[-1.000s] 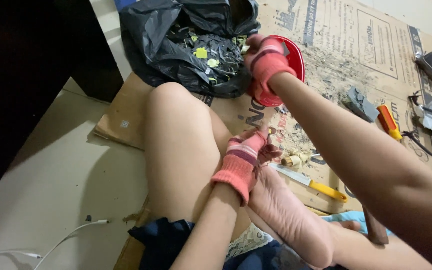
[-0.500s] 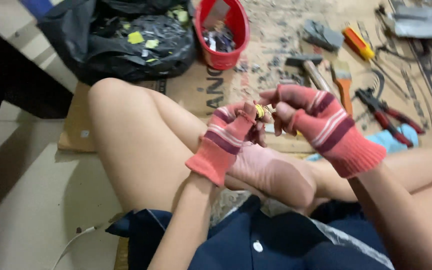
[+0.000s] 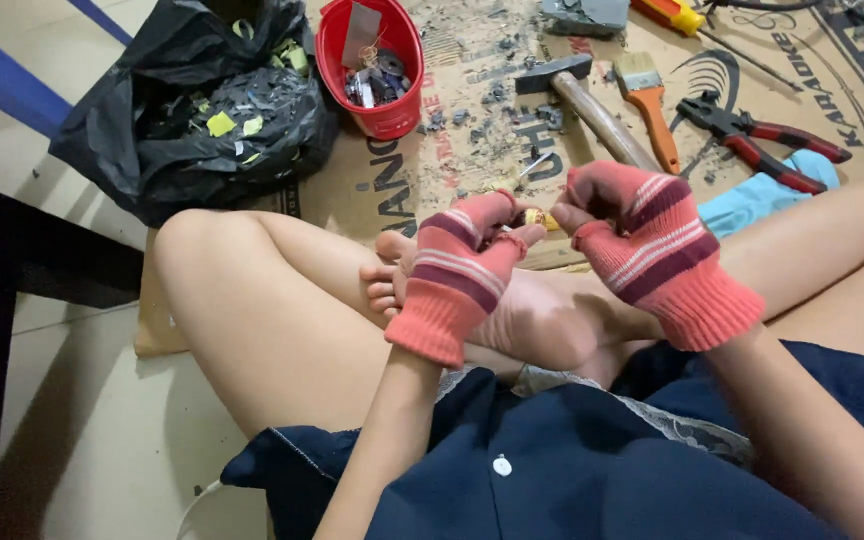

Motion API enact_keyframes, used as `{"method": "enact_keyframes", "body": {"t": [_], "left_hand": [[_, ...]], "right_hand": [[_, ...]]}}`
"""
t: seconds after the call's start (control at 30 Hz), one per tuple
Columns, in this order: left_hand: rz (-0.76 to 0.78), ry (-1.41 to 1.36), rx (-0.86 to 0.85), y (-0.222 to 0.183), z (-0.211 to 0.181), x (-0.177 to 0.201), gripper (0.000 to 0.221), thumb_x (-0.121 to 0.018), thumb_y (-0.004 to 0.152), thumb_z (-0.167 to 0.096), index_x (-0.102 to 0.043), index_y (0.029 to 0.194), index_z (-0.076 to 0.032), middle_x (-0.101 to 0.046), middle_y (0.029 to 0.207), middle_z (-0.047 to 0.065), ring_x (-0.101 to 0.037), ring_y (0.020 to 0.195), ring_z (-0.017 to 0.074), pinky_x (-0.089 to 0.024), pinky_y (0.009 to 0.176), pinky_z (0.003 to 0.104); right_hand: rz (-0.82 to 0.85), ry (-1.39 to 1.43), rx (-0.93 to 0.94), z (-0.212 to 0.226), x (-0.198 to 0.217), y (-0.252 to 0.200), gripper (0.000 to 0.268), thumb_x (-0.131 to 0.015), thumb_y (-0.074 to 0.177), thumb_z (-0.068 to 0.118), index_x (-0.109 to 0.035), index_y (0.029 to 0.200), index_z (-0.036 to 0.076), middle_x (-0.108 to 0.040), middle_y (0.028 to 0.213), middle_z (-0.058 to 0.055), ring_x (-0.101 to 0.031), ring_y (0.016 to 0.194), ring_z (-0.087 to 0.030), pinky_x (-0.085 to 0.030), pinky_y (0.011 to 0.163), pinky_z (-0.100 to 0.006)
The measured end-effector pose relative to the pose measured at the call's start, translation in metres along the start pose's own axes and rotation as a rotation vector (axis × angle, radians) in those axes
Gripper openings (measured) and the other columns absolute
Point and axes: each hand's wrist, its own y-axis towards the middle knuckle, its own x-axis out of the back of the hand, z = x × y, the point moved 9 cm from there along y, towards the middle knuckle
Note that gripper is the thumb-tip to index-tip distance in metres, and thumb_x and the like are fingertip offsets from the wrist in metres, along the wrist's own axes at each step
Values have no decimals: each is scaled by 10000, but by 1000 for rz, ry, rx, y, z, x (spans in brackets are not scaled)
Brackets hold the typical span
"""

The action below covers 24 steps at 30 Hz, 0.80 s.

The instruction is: The person uses a hammer to strike components on a circuit board and manually manipulates small electronic parts while wearing gloves.

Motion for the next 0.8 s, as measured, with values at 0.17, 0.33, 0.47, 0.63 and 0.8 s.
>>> {"method": "enact_keyframes", "body": {"t": [0.17, 0.33, 0.47, 0.63, 0.8], "left_hand": [[-163, 244, -262, -6, -8, 6, 218, -747, 881, -163, -771, 1075, -67, -757, 939, 205, -738, 957, 383, -580, 900, 488], [-245, 463, -127, -1, 1, 4, 244, -763, 837, -369, -787, 1048, -250, -762, 962, 37, -740, 933, 258, -583, 898, 447], [-287, 450, -2, -7, -12, 11, 196, -744, 839, -425, -773, 1022, -365, -765, 979, -96, -749, 951, 169, -584, 901, 390], [-321, 424, -20, -5, -14, 10, 208, -776, 817, -375, -780, 1024, -356, -774, 970, -74, -757, 941, 158, -599, 882, 367], [-287, 153, -294, 11, 7, -4, 384, -894, 700, -57, -795, 1033, -219, -732, 876, 34, -750, 788, 191, -626, 808, 335]], "right_hand": [[-76, -225, 179, 13, 15, -2, 218, -737, 975, 104, -635, 783, 125, -603, 647, -43, -655, 676, -270, -525, 694, -299], [-119, -181, 270, 33, 17, -7, 209, -722, 962, 41, -605, 793, 76, -576, 641, -111, -649, 683, -355, -543, 719, -369], [-143, -140, 287, 36, 16, -10, 199, -735, 955, 63, -610, 803, 82, -585, 653, -100, -657, 688, -338, -547, 730, -372], [-144, -123, 253, 39, 14, -9, 203, -727, 954, 46, -605, 792, 64, -583, 631, -114, -654, 670, -334, -547, 734, -373], [-120, -8, 84, 26, 10, -5, 164, -716, 949, 34, -628, 810, 41, -599, 628, -119, -655, 660, -276, -549, 729, -365]]}}
